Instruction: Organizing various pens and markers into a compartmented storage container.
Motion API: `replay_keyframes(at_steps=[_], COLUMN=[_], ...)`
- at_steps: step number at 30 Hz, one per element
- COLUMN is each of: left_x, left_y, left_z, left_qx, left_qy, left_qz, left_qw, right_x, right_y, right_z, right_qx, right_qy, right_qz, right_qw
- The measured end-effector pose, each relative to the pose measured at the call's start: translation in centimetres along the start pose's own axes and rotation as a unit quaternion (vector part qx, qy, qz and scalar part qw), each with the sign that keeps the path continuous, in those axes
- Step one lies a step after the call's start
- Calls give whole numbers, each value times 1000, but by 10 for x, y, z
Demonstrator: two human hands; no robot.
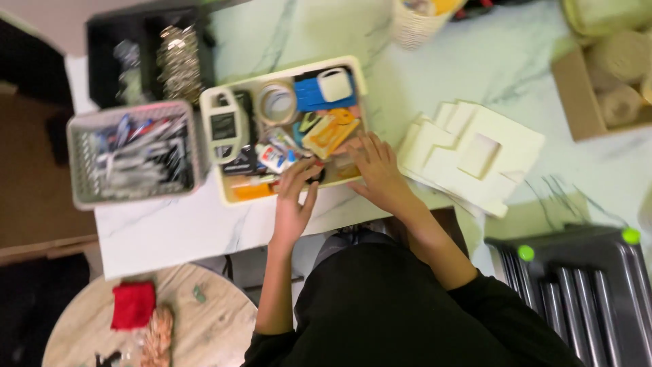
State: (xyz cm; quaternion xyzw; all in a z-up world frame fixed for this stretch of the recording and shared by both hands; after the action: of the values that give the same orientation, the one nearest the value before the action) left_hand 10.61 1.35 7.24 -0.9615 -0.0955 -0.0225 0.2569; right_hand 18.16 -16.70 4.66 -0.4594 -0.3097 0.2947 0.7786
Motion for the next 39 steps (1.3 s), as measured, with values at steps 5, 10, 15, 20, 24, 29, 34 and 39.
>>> replay_keyframes(at_steps=[5, 10, 15, 20, 24, 29, 34, 39], left_x=[-36, -44, -24, -7, 11, 52, 100, 151], left_y=[-47, -48, -30, -12, 10, 14, 10, 11], left_z=[44, 76, 92, 100, 101, 106, 110, 127], left_qx=[150, 170, 154, 167, 190, 183, 157, 181], left_qy=[-41, -122, -141, -127, -137, -143, -89, -98], left_qz=[-178, -217, -234, -263, -281, -242, -228, -206], left_qw=[972, 953, 949, 942, 931, 942, 957, 957], right_x=[12, 10, 11, 23, 33, 49, 82, 127], right_y=[45, 57, 55, 42, 35, 31, 31, 27], right_z=[11, 9, 5, -10, -35, -61, -92, -123], right_qx=[-46, -68, -95, -107, -107, -115, -130, -137], right_qy=[-32, -24, -30, -39, -40, -33, -20, -53], right_qz=[-2, -39, -58, -74, -58, -67, -78, -94], right_qw=[998, 997, 993, 991, 992, 991, 988, 985])
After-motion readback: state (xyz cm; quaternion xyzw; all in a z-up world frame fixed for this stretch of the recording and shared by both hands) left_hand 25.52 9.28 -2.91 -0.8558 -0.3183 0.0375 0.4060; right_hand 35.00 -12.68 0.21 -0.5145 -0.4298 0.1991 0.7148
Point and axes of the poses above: each hand's wrist, its own x-axis towards the middle knuckle, its own y-axis out of the palm, z = x × y, the point moved 6 cm from there along x, towards the middle knuckle, and after that the axes turned 11 degrees about -y, right-handed, at the moved point
